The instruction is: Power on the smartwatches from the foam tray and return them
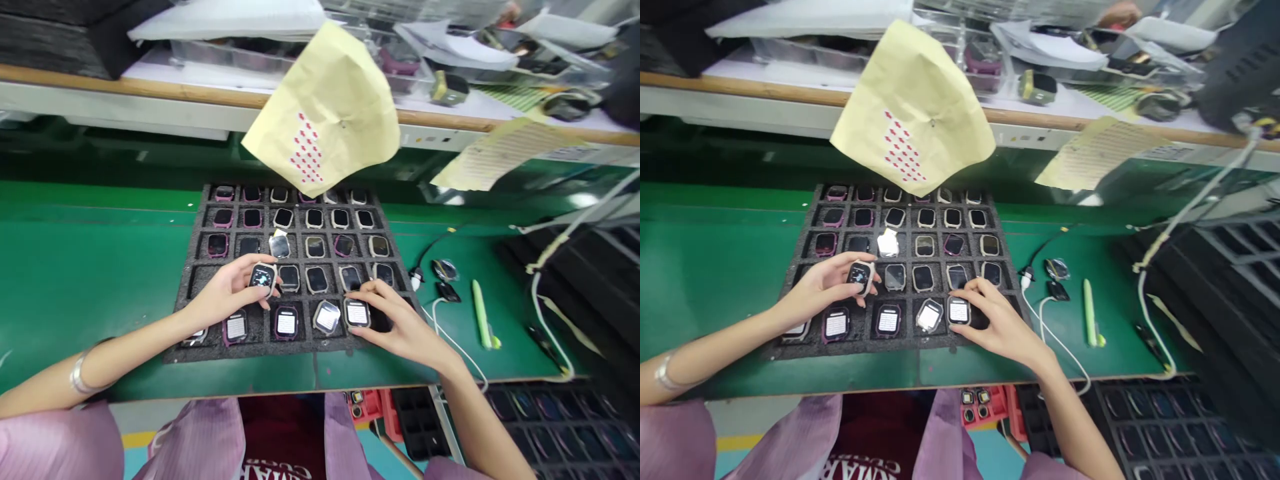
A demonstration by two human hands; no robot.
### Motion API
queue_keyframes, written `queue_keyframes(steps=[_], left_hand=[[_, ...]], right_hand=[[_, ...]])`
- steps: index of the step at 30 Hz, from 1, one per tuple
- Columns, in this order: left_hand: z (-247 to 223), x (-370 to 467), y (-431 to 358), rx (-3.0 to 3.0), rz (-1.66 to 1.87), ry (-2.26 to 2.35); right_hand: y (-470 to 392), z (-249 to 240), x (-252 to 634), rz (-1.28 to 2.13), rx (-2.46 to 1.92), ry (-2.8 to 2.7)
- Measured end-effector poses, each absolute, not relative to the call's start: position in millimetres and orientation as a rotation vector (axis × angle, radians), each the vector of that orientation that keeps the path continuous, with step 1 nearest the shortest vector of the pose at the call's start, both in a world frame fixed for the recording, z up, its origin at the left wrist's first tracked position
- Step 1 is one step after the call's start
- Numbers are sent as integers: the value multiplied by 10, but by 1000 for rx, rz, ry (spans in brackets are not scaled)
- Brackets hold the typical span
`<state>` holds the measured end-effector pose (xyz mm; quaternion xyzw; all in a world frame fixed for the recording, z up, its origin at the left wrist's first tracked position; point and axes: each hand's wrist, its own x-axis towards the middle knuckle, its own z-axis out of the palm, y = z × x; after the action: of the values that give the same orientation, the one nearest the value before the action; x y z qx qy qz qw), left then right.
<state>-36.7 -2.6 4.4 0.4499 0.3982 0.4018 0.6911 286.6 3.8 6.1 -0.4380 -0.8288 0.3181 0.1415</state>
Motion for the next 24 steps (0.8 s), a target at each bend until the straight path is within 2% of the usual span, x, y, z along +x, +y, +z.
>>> queue_keyframes(steps=[9,16,20,24], left_hand=[[59,-352,-87,1042,872,1012],[57,-308,-81,1160,851,1100],[80,-293,-66,1252,800,1132],[96,-268,-30,1298,842,1153]], right_hand=[[60,236,3244,759,-1285,-2531],[331,-60,3162,434,-1723,-2114],[371,-215,3077,487,-1712,-1943],[395,-79,3059,669,-1582,-1830]])
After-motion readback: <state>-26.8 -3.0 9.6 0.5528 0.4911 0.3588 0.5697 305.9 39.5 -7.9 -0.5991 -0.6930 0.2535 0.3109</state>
